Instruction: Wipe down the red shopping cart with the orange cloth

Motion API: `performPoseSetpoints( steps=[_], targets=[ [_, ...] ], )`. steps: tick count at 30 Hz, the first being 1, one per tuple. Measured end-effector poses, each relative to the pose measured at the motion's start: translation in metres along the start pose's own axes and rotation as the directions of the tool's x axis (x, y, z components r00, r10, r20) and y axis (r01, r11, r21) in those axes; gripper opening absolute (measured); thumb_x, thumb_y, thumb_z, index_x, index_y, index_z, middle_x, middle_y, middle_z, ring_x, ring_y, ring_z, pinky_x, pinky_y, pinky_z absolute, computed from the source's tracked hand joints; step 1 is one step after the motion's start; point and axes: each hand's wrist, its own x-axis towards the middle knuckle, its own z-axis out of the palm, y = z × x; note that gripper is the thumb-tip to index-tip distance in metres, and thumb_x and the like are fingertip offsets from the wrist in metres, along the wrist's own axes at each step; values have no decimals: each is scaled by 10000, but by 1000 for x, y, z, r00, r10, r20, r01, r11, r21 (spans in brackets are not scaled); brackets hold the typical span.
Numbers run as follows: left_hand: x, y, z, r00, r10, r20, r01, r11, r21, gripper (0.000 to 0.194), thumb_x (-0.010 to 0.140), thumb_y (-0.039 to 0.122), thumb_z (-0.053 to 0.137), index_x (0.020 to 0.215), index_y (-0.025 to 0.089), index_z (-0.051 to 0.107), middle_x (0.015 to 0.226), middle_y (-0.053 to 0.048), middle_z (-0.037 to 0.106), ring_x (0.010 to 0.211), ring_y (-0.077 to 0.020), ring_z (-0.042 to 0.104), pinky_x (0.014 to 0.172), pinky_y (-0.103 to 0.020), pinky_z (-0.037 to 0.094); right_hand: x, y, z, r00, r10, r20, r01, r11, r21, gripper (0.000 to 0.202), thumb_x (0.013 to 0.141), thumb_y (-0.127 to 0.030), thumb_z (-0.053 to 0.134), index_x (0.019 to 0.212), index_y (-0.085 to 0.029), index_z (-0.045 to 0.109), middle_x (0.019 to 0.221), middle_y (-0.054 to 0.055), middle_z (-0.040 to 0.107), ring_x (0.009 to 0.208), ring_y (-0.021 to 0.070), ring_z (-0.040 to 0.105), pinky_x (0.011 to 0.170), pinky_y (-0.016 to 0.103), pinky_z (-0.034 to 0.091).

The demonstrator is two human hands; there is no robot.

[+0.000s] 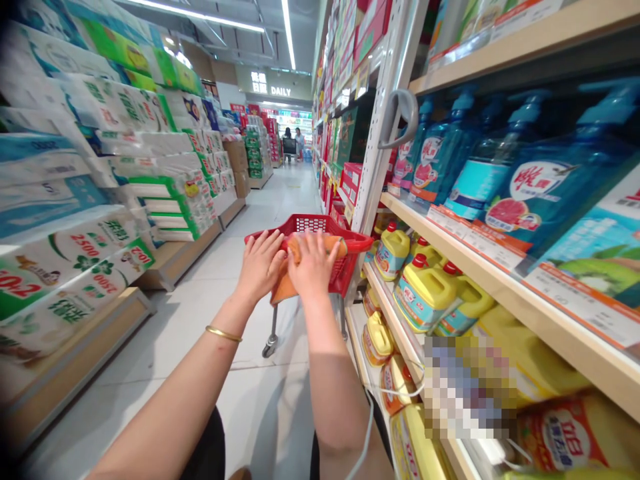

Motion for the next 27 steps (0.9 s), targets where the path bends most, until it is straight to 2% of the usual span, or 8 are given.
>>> performPoseSetpoints(
  steps=[6,9,12,15,19,23,25,27],
  targets=[
    [-2,8,-4,1000,21,-5,-21,1000,18,592,1093,531,350,1580,250,532,1658,-60,508,1583,-300,397,1336,-549,203,9,70,-18,852,481,-207,-494,869,-17,517,1111,-430,353,1509,-241,626,1721,116,404,1644,401,231,1245,829,96],
    [-1,11,-4,999,-9,-42,10,1000,8,572,1096,530,343,1527,248,592,1608,-56,572,1534,-294,463,1325,-537,225,4,55,-14,900,402,-167,-412,911,-32,515,1108,-424,372,1535,-249,599,1725,85,402,1657,396,185,1264,808,82],
    [0,10,-4,997,-35,-73,35,999,-2,560,1102,516,318,1470,248,645,1555,-56,626,1493,-292,507,1312,-544,245,-5,13,-4,994,107,-18,-107,994,-11,478,1102,-410,423,1536,-300,590,1691,31,468,1661,320,203,1316,723,25],
    [2,7,-5,997,-31,-70,31,1000,2,556,1107,501,297,1448,257,663,1536,-52,643,1474,-290,527,1298,-547,267,-6,-8,1,994,-91,69,90,996,19,469,1091,-379,471,1549,-339,564,1678,12,489,1652,258,240,1341,657,-4],
    [1,9,-8,999,-8,-42,9,1000,8,546,1103,504,318,1476,271,642,1562,-45,619,1482,-284,523,1288,-535,285,3,30,-7,977,194,-90,-196,981,-12,491,1114,-457,388,1527,-287,593,1688,76,468,1650,310,243,1291,761,-5],
    [1,12,-11,999,18,-27,-19,1000,-16,533,1103,514,334,1455,284,661,1542,-39,637,1445,-269,560,1269,-518,320,9,76,-15,831,514,-214,-523,852,13,543,1115,-453,329,1530,-232,598,1746,104,352,1650,404,209,1238,844,63],
    [2,9,-11,999,3,-52,-4,999,-35,546,1109,522,316,1455,276,659,1534,-46,645,1421,-259,583,1259,-506,342,6,71,-15,849,483,-214,-493,870,9,534,1113,-437,346,1540,-227,588,1747,90,351,1655,403,193,1252,826,66],
    [5,1,-10,993,-60,-101,57,998,-37,577,1115,525,280,1494,259,624,1570,-65,611,1466,-270,548,1277,-527,318,0,49,-11,930,329,-163,-335,942,-7,511,1111,-432,377,1534,-244,594,1718,67,417,1662,365,188,1290,772,43]
  ],
)
